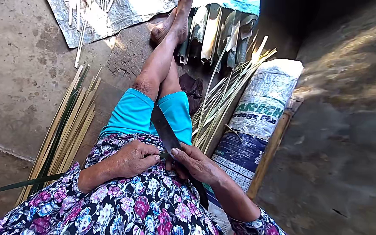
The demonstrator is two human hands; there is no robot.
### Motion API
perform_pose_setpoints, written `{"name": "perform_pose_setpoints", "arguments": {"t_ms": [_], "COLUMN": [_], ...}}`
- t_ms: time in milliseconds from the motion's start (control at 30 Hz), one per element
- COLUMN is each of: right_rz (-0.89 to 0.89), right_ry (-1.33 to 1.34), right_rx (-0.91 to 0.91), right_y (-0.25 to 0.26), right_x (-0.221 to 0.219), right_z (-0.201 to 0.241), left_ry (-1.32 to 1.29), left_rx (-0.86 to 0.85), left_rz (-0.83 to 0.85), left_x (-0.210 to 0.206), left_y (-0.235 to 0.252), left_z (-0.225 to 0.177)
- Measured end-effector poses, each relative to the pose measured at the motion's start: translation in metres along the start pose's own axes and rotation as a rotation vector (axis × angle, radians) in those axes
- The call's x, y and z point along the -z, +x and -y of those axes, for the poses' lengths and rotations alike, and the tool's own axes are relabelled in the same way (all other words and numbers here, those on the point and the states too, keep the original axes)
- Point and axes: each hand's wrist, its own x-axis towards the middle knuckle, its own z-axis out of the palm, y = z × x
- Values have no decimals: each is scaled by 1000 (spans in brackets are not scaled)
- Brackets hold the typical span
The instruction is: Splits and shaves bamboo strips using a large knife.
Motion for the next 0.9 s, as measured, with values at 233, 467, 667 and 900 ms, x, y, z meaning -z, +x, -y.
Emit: {"name": "perform_pose_setpoints", "arguments": {"t_ms": [233,467,667,900], "right_rz": [-17,31,-57,-143], "right_ry": [62,111,-27,-65], "right_rx": [35,47,35,49], "right_y": [0,1,-2,-4], "right_x": [0,1,-8,-17], "right_z": [-6,-10,-8,-14], "left_ry": [-37,-8,-19,23], "left_rx": [2,-17,-67,-39], "left_rz": [23,31,28,39], "left_x": [0,-1,-2,-3], "left_y": [2,3,3,3], "left_z": [1,2,5,2]}}
